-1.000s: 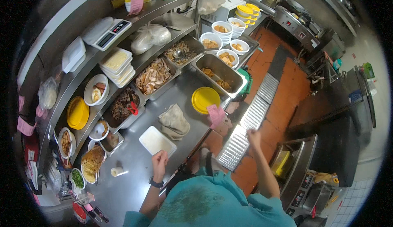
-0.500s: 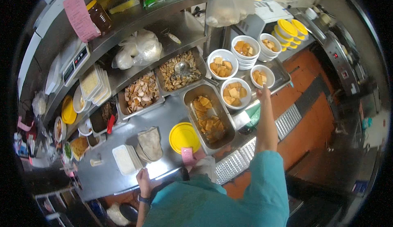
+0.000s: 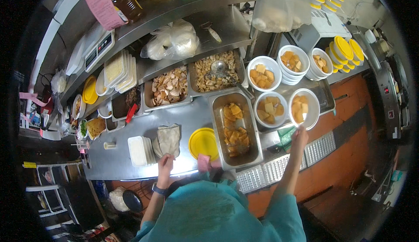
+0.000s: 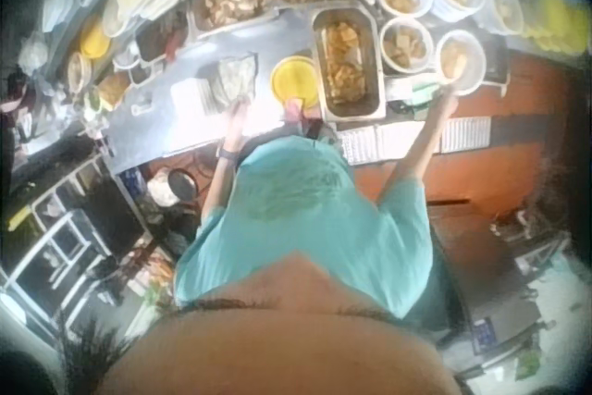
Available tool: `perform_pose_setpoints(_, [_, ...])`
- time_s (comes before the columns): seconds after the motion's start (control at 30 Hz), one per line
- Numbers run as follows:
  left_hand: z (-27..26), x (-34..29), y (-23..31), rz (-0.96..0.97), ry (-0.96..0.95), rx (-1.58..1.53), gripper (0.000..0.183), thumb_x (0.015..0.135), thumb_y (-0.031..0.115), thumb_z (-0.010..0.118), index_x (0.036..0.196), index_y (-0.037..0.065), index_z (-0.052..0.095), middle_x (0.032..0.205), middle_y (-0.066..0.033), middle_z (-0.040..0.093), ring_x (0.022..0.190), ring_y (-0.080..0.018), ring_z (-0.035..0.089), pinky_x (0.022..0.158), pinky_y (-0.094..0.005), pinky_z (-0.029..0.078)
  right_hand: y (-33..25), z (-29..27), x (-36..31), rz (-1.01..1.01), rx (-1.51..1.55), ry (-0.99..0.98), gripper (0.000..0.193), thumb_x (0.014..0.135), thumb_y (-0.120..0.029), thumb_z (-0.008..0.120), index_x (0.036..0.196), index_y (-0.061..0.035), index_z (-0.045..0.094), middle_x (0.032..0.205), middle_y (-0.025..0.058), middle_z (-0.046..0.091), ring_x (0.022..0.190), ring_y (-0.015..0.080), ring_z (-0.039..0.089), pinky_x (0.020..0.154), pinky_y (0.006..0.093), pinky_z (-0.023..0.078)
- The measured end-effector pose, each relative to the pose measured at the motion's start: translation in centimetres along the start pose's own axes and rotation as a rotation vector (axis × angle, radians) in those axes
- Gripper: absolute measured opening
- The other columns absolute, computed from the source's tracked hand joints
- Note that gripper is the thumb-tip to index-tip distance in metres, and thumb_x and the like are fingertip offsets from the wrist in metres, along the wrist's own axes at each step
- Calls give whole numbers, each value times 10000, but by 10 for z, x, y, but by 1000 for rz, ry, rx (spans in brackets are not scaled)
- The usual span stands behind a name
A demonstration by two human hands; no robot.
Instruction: The person assembles takeout meals by scooping broth and meat into bowls, adding toppings, and sealing them with lids. They handle multiple bowls in sequence, using tongs and ladles to transfer ingredients from pots and containers.
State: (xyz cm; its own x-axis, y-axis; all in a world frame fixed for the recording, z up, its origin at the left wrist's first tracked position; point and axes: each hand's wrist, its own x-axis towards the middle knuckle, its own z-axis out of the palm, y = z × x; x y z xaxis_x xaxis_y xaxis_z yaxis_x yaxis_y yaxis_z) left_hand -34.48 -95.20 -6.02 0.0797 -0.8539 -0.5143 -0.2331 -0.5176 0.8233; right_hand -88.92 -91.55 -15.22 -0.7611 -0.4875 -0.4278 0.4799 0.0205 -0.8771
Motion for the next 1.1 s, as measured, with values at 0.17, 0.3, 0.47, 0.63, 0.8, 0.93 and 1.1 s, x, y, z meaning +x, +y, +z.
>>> perform_pose_setpoints(0.17, [49,-3,52,170,-328,-378,360,1010,301,560,1248,31,577,1022,-64,623,961,-143,612,842,-300,498,-27,63,-150,143,-505,-397,239,960,-245,571,798,-73,608,555,-9,544,440,74,483,393,209,335])
perform_pose_setpoints(0.3, [53,0,61,80,-416,-657,521,975,276,620,1408,39,453,1277,-114,581,1202,-191,542,1018,-339,428,3,140,-225,316,-740,-831,302,964,-284,595,881,2,647,611,35,604,480,112,542,441,252,438])
perform_pose_setpoints(0.47, [-19,14,15,104,-43,-627,546,952,230,652,1405,7,443,1308,-123,574,1208,-206,538,1051,-335,405,26,237,-273,-318,-972,-998,343,954,-302,621,1026,33,619,741,180,692,710,312,708,637,401,561])
perform_pose_setpoints(0.63, [-73,-10,-48,28,190,-681,482,975,281,618,1348,-6,515,1247,-98,604,1161,-193,559,1003,-323,439,100,403,-331,-779,-1009,-1191,464,946,-304,613,1277,-9,480,831,268,680,765,412,690,699,463,567])
perform_pose_setpoints(0.8, [-86,-28,-81,31,219,-790,562,954,259,648,1413,9,439,1294,-102,567,1171,-209,534,1024,-339,413,223,530,-392,-869,-1454,-1099,737,887,-367,636,1436,8,317,1212,288,601,1035,408,649,857,473,531])
perform_pose_setpoints(0.93, [-97,-30,-100,-1,179,-795,562,960,218,634,1442,33,412,1330,-113,551,1192,-209,529,1025,-336,417,234,566,-381,-777,-1611,-1091,663,846,-235,628,1381,85,401,1168,319,618,1060,387,656,872,429,542])
perform_pose_setpoints(1.1, [-106,-8,-119,-70,94,-778,512,955,233,647,1384,14,472,1239,-93,583,1151,-203,542,999,-335,439,175,524,-352,-646,-1594,-1222,304,867,-190,590,1029,53,672,1005,263,693,998,365,679,819,443,549])
